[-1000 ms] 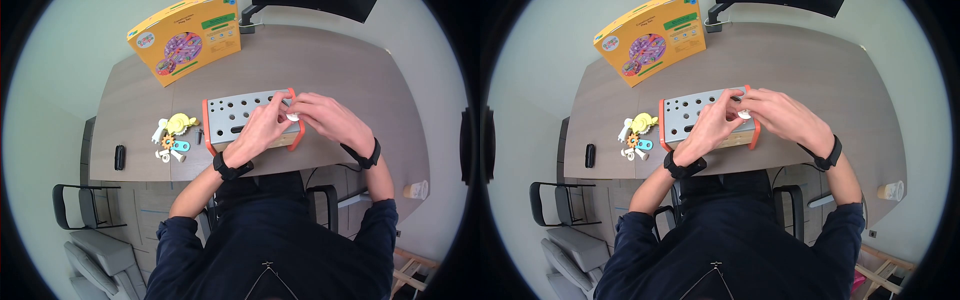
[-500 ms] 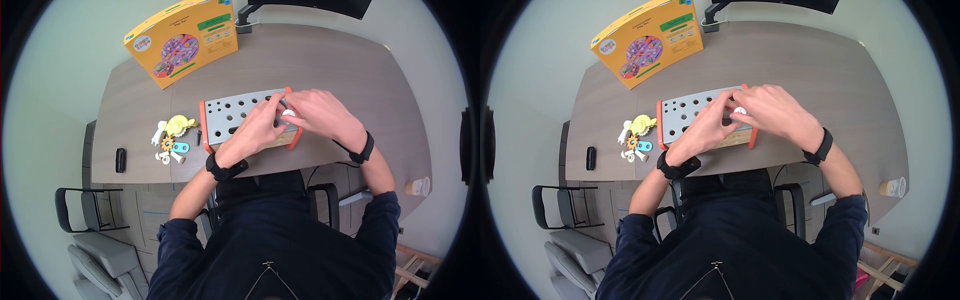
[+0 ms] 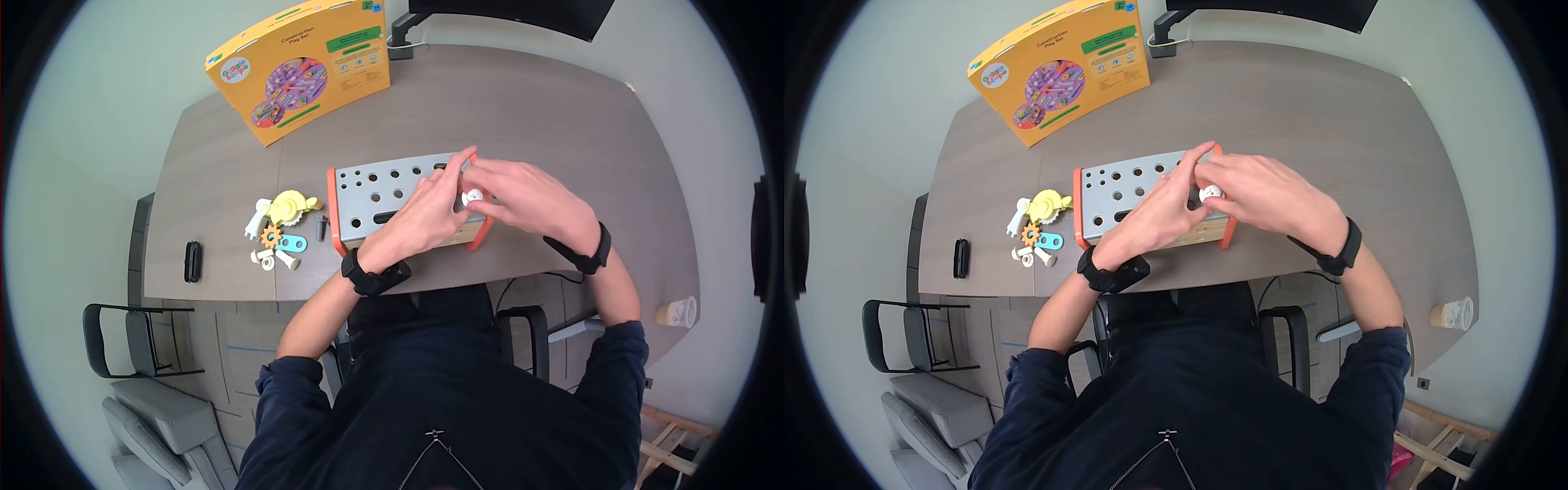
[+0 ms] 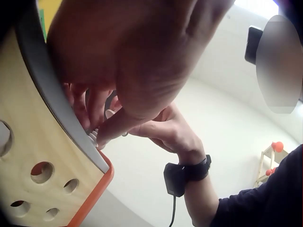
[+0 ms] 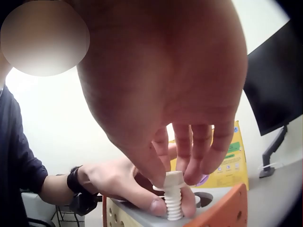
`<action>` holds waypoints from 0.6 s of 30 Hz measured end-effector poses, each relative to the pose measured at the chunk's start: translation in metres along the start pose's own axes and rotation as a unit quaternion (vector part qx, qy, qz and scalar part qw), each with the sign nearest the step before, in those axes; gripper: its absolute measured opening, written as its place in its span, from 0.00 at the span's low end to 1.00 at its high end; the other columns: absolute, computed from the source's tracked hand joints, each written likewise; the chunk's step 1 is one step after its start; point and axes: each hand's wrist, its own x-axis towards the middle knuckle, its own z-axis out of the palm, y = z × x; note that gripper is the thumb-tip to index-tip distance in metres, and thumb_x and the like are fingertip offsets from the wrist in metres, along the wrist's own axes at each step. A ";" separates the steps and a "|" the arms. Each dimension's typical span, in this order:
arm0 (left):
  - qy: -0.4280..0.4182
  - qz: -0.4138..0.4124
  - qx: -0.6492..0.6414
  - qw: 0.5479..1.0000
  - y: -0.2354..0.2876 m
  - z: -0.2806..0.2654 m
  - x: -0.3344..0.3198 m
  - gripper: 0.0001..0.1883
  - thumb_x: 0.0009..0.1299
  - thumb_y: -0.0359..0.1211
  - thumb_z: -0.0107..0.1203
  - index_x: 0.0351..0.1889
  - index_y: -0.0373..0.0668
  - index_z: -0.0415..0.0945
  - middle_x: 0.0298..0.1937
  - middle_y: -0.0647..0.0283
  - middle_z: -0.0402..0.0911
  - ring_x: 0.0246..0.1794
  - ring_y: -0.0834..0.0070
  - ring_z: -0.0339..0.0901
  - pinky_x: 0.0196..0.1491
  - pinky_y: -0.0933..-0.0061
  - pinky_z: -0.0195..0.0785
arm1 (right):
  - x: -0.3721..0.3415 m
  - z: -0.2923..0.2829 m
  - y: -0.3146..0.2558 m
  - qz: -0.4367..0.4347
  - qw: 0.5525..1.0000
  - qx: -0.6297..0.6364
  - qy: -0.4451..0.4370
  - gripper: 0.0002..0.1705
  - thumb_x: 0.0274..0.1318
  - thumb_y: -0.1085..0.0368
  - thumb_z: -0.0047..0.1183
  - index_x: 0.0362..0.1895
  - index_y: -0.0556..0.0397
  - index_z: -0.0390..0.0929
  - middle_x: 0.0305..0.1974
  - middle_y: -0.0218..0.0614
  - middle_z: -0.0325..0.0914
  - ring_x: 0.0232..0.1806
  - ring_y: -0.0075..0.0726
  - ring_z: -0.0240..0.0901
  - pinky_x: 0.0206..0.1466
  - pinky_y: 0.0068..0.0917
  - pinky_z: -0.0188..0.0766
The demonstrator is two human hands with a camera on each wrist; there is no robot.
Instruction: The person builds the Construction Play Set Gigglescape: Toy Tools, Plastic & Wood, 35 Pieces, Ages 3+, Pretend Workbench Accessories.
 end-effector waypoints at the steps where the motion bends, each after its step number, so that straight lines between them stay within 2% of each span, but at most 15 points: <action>1: 0.022 0.032 0.015 0.999 -0.001 0.004 -0.001 0.46 0.71 0.26 0.67 0.83 0.38 0.50 0.55 0.46 0.85 0.56 0.45 0.80 0.63 0.48 0.72 | 0.005 0.000 -0.006 0.046 0.998 -0.039 -0.024 0.16 0.70 0.55 0.59 0.51 0.52 0.80 0.47 0.45 0.81 0.47 0.55 0.82 0.49 0.48 0.80; 2: 0.044 0.064 0.031 0.997 -0.001 0.006 -0.002 0.46 0.71 0.27 0.67 0.83 0.37 0.51 0.55 0.46 0.85 0.57 0.46 0.80 0.63 0.48 0.71 | 0.012 -0.001 -0.013 0.092 0.992 -0.079 -0.048 0.17 0.70 0.54 0.59 0.51 0.52 0.80 0.47 0.45 0.81 0.46 0.55 0.82 0.48 0.48 0.80; 3: 0.042 0.048 0.051 0.997 0.002 0.006 -0.002 0.45 0.71 0.27 0.67 0.82 0.37 0.52 0.54 0.47 0.85 0.56 0.46 0.80 0.62 0.48 0.71 | 0.015 -0.001 -0.016 0.137 0.981 -0.118 -0.072 0.17 0.71 0.52 0.58 0.51 0.52 0.81 0.47 0.45 0.81 0.46 0.55 0.82 0.48 0.48 0.80; 6: 0.042 0.018 0.093 0.995 0.008 0.003 -0.003 0.41 0.70 0.29 0.69 0.78 0.36 0.57 0.50 0.48 0.85 0.54 0.48 0.79 0.59 0.48 0.70 | 0.021 -0.001 -0.017 0.199 0.949 -0.200 -0.142 0.20 0.72 0.49 0.56 0.51 0.52 0.82 0.45 0.45 0.80 0.45 0.55 0.82 0.47 0.48 0.80; 9: 0.041 0.006 0.084 0.996 -0.006 0.007 0.000 0.35 0.69 0.31 0.71 0.71 0.35 0.64 0.47 0.48 0.85 0.53 0.50 0.79 0.58 0.50 0.69 | 0.002 -0.006 -0.011 0.067 0.996 -0.060 0.018 0.18 0.73 0.51 0.57 0.50 0.52 0.81 0.45 0.44 0.80 0.45 0.55 0.82 0.47 0.48 0.80; 12: 0.017 -0.027 0.061 0.998 -0.011 0.006 0.001 0.26 0.68 0.31 0.71 0.61 0.35 0.74 0.46 0.48 0.85 0.52 0.49 0.79 0.60 0.52 0.67 | -0.004 -0.004 -0.001 -0.017 0.999 0.039 0.010 0.17 0.74 0.52 0.56 0.50 0.52 0.81 0.45 0.43 0.79 0.46 0.56 0.82 0.46 0.49 0.79; 15: 0.013 -0.016 0.073 0.997 -0.006 0.000 0.002 0.19 0.69 0.33 0.71 0.53 0.35 0.80 0.46 0.49 0.84 0.51 0.51 0.77 0.60 0.54 0.66 | -0.002 -0.002 -0.004 0.001 1.000 0.011 -0.001 0.15 0.75 0.53 0.56 0.49 0.52 0.80 0.44 0.44 0.80 0.44 0.57 0.82 0.45 0.50 0.78; 18: 0.046 0.017 0.133 0.990 -0.002 0.004 -0.004 0.17 0.69 0.36 0.71 0.50 0.35 0.83 0.47 0.50 0.83 0.49 0.53 0.74 0.60 0.55 0.66 | 0.008 0.002 -0.008 0.087 0.993 -0.070 -0.033 0.15 0.75 0.52 0.56 0.47 0.51 0.80 0.41 0.45 0.81 0.41 0.58 0.83 0.43 0.50 0.77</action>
